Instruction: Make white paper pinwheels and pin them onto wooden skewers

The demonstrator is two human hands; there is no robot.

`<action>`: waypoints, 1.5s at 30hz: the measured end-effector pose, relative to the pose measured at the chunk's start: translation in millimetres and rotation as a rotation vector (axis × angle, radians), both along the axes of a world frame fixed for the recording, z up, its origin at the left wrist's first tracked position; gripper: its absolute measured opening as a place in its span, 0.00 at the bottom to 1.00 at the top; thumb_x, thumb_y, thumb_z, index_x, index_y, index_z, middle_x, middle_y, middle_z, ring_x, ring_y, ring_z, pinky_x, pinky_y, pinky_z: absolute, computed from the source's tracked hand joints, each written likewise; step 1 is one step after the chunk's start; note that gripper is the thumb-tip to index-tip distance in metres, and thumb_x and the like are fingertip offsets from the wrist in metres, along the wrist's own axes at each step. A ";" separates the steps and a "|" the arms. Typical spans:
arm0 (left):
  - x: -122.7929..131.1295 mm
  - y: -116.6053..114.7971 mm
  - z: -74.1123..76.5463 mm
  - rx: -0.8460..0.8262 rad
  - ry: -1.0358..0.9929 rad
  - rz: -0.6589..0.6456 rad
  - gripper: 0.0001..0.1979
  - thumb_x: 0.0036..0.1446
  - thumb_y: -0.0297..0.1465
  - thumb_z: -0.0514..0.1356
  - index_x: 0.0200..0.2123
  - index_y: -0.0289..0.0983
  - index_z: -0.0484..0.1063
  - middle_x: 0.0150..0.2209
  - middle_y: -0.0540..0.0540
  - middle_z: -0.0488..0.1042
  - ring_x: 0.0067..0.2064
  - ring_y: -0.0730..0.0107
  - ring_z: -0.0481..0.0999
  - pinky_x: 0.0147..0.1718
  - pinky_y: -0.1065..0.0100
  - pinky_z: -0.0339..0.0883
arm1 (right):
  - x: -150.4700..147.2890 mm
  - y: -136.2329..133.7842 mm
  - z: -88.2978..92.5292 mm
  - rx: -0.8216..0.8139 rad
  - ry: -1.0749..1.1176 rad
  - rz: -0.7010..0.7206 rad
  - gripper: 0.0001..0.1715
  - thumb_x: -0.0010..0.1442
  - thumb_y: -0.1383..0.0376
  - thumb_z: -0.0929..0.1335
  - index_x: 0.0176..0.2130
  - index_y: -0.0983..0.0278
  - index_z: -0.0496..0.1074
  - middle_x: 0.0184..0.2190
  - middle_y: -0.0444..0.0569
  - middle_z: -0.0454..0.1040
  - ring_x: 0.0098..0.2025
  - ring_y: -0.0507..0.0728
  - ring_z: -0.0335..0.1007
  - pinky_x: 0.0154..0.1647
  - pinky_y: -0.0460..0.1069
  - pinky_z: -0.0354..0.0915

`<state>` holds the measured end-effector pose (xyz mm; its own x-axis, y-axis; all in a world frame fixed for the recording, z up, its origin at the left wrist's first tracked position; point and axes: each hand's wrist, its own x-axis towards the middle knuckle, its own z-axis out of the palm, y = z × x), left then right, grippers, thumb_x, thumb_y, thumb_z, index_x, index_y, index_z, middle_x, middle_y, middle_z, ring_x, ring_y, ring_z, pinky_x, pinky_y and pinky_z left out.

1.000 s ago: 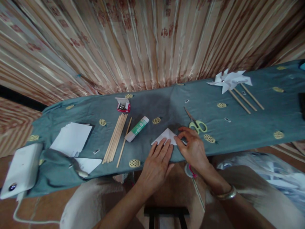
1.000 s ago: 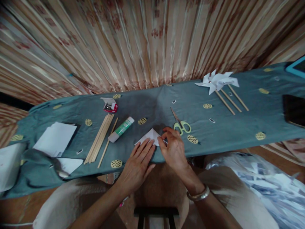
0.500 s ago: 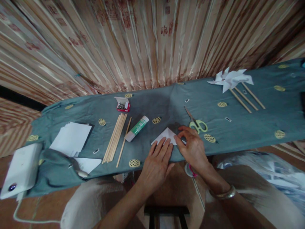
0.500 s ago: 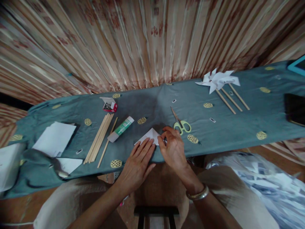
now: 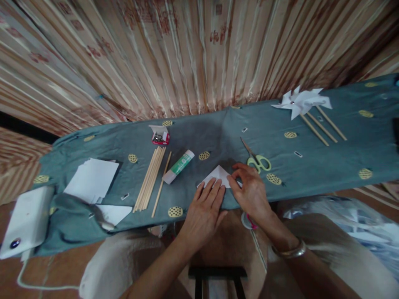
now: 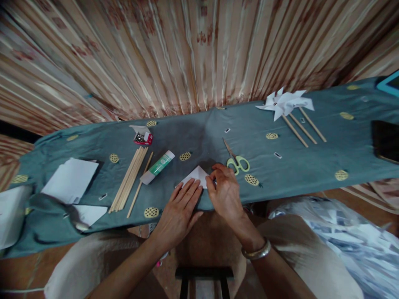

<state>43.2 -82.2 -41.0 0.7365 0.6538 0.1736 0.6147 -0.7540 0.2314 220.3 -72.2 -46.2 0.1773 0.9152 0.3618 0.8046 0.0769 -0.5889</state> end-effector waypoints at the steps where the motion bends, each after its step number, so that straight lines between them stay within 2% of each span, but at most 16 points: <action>1: -0.1 0.2 0.2 -0.004 0.001 0.000 0.28 0.65 0.38 0.54 0.63 0.29 0.58 0.65 0.34 0.61 0.68 0.51 0.56 0.65 0.47 0.54 | 0.1 -0.3 0.1 -0.003 -0.002 0.000 0.09 0.62 0.63 0.65 0.29 0.60 0.68 0.43 0.56 0.76 0.48 0.64 0.71 0.54 0.60 0.64; 7: 0.7 0.5 1.8 -0.010 0.017 0.005 0.28 0.64 0.38 0.56 0.63 0.29 0.59 0.65 0.34 0.61 0.68 0.51 0.56 0.65 0.48 0.53 | 0.2 -3.6 -0.1 -0.006 -0.008 0.004 0.10 0.63 0.60 0.64 0.32 0.61 0.69 0.45 0.58 0.75 0.50 0.65 0.70 0.55 0.62 0.64; 12: 1.3 0.4 0.9 -0.010 0.026 0.005 0.30 0.63 0.38 0.57 0.64 0.28 0.58 0.66 0.35 0.61 0.68 0.51 0.56 0.65 0.48 0.53 | -3.0 -10.9 -2.3 0.004 -0.046 0.003 0.14 0.64 0.56 0.65 0.42 0.64 0.71 0.52 0.63 0.72 0.55 0.67 0.67 0.58 0.64 0.62; 16: 1.7 0.9 0.8 -0.029 0.017 0.016 0.30 0.63 0.36 0.57 0.64 0.29 0.57 0.66 0.35 0.60 0.68 0.52 0.55 0.65 0.48 0.53 | -5.9 -16.3 -4.6 -0.011 -0.060 0.007 0.18 0.65 0.57 0.63 0.48 0.66 0.70 0.55 0.64 0.69 0.59 0.67 0.64 0.59 0.65 0.61; 23: -5.5 0.5 3.2 -0.037 -0.032 0.040 0.25 0.63 0.33 0.57 0.62 0.33 0.61 0.65 0.36 0.63 0.68 0.55 0.58 0.64 0.49 0.56 | -3.7 -21.8 -8.8 -0.014 -0.069 0.007 0.18 0.67 0.60 0.60 0.51 0.65 0.69 0.58 0.63 0.67 0.61 0.68 0.61 0.58 0.66 0.61; 32: -39.5 -11.6 6.3 0.022 0.033 0.125 0.24 0.63 0.30 0.56 0.62 0.32 0.61 0.63 0.35 0.65 0.66 0.55 0.62 0.62 0.47 0.59 | 9.3 -32.0 -12.0 0.037 -0.037 0.016 0.14 0.66 0.66 0.59 0.46 0.66 0.70 0.55 0.64 0.69 0.58 0.66 0.64 0.58 0.66 0.62; 37: -44.5 -13.7 7.2 0.034 0.017 0.153 0.22 0.64 0.30 0.56 0.61 0.33 0.62 0.62 0.36 0.67 0.65 0.56 0.64 0.61 0.47 0.60 | 14.9 -32.1 -10.6 0.036 -0.007 0.028 0.16 0.64 0.69 0.58 0.45 0.65 0.70 0.54 0.63 0.71 0.57 0.66 0.65 0.58 0.65 0.63; 41: -41.3 -12.5 6.9 0.043 -0.024 0.173 0.21 0.65 0.32 0.54 0.59 0.32 0.64 0.61 0.36 0.68 0.64 0.56 0.65 0.61 0.47 0.61 | 21.7 -26.4 -3.6 0.009 0.059 0.029 0.18 0.65 0.66 0.57 0.46 0.64 0.71 0.46 0.58 0.77 0.50 0.64 0.72 0.54 0.62 0.66; 45: -37.5 -11.3 9.8 0.037 -0.025 0.195 0.18 0.65 0.33 0.54 0.56 0.32 0.67 0.59 0.36 0.70 0.62 0.55 0.67 0.60 0.47 0.63 | 24.6 -18.7 8.2 -0.097 0.109 0.022 0.19 0.65 0.60 0.59 0.46 0.65 0.73 0.42 0.58 0.79 0.45 0.63 0.75 0.49 0.58 0.68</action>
